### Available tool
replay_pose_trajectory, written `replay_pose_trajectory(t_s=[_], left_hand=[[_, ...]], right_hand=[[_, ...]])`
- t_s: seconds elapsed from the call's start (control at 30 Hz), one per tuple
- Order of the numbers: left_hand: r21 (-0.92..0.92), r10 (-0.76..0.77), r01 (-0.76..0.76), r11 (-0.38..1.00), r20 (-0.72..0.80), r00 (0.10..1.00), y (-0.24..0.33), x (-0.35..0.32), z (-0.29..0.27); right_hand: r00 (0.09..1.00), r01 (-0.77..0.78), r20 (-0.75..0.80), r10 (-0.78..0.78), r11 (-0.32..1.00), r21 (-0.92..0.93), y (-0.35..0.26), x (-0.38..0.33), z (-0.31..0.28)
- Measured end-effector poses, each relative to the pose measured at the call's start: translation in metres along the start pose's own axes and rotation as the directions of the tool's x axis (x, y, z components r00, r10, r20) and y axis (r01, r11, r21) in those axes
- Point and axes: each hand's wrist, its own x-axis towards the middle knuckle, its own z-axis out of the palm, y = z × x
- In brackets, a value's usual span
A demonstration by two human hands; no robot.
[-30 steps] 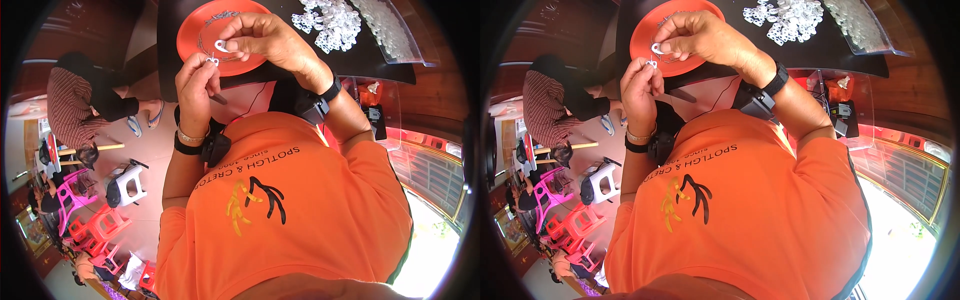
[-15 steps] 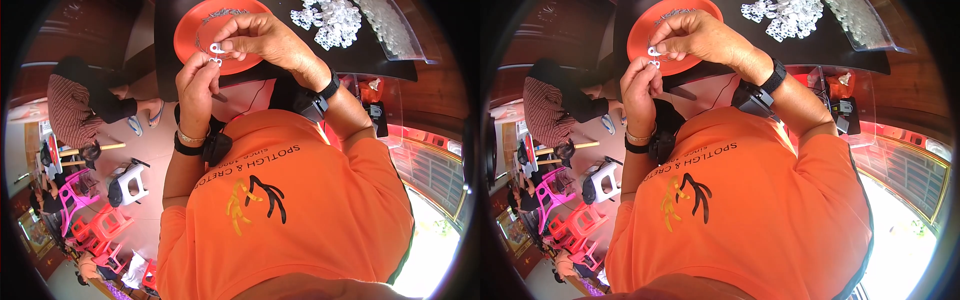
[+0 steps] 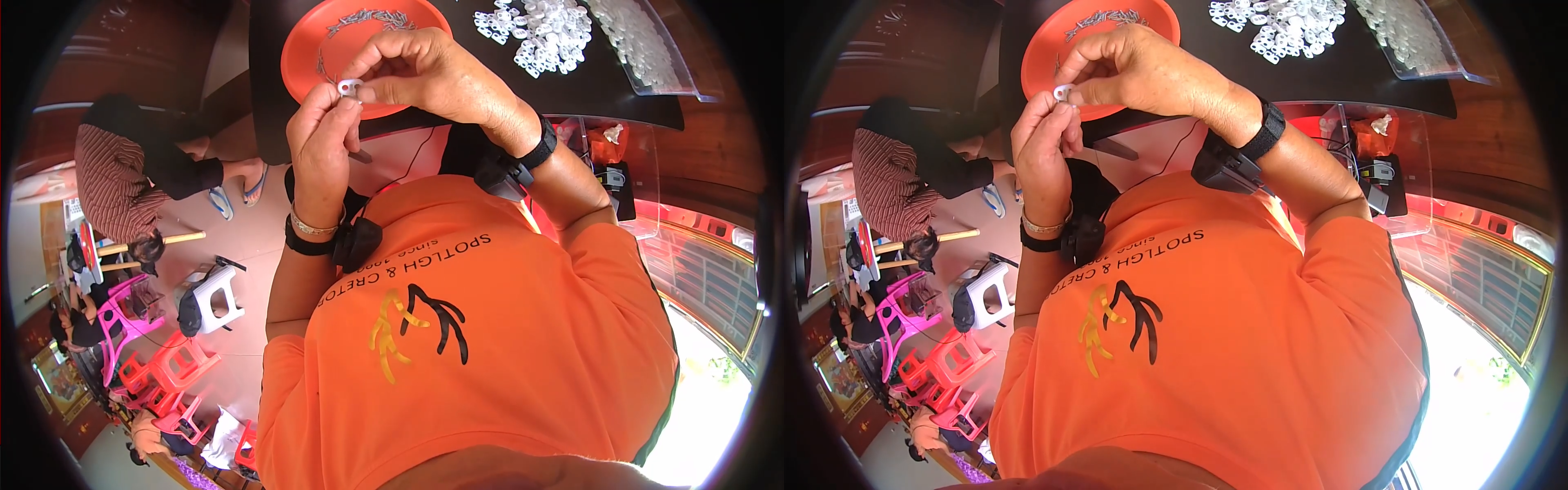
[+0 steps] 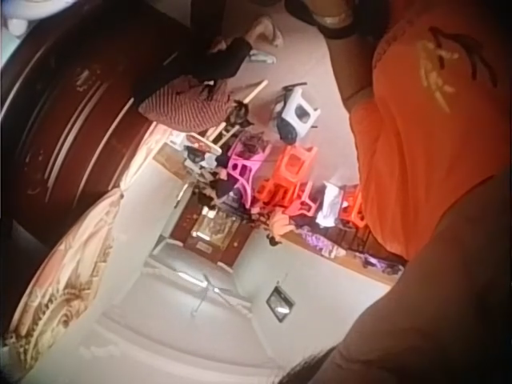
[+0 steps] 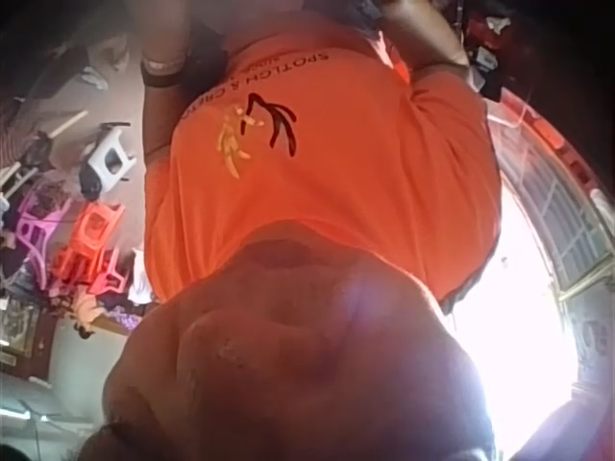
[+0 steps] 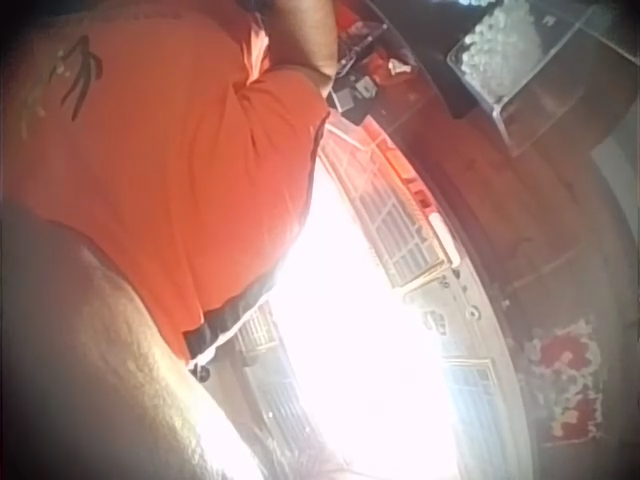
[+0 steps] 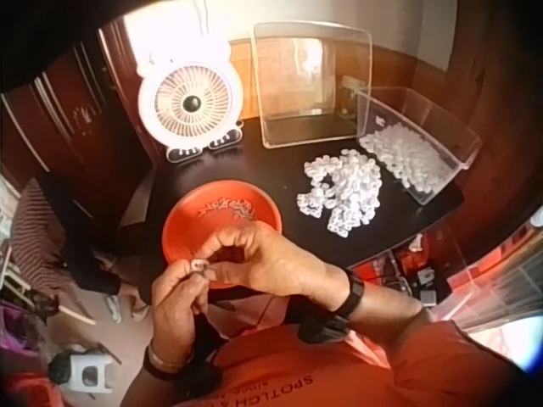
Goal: Picking up small white plastic components from a container and placing them onto a red plate for assembly or sorting.
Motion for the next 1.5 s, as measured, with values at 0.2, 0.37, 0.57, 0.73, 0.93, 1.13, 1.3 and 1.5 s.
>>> replay_pose_trajectory(t_s=[0.2,0.37,0.57,0.73,0.93,1.13,1.3,1.5], left_hand=[[-0.089,-0.073,0.073,0.993,0.005,0.997,0.006,0.000,0.003],[-0.160,-0.093,0.089,0.983,-0.015,0.996,0.005,0.000,0.002],[-0.117,-0.079,0.069,0.991,-0.087,0.993,0.005,-0.001,0.009],[-0.162,-0.046,0.032,0.986,-0.084,0.995,0.000,0.000,0.003],[-0.127,0.026,-0.033,0.991,-0.062,0.998,-0.001,0.002,0.002],[-0.113,0.091,-0.096,0.989,-0.049,0.995,-0.005,0.004,0.005],[-0.110,0.099,-0.115,0.987,-0.134,0.986,0.001,0.002,0.013],[-0.193,0.071,-0.082,0.978,-0.065,0.995,0.006,0.003,0.021]], right_hand=[[0.994,-0.096,0.054,0.095,0.995,0.009,-0.006,-0.005,0.000],[0.987,-0.114,0.104,0.119,0.992,-0.049,-0.014,-0.005,-0.001],[0.985,0.158,0.000,-0.171,0.911,-0.380,-0.011,-0.007,0.013],[0.979,0.150,-0.049,-0.197,0.864,-0.481,-0.013,-0.010,0.019],[0.975,0.180,-0.053,-0.217,0.904,-0.387,-0.007,-0.009,0.018],[0.957,0.226,-0.096,-0.274,0.912,-0.342,-0.014,-0.009,0.017],[0.952,0.242,-0.080,-0.296,0.887,-0.393,-0.014,-0.010,0.013],[0.952,0.269,-0.045,-0.302,0.898,-0.348,-0.022,-0.013,0.001]])
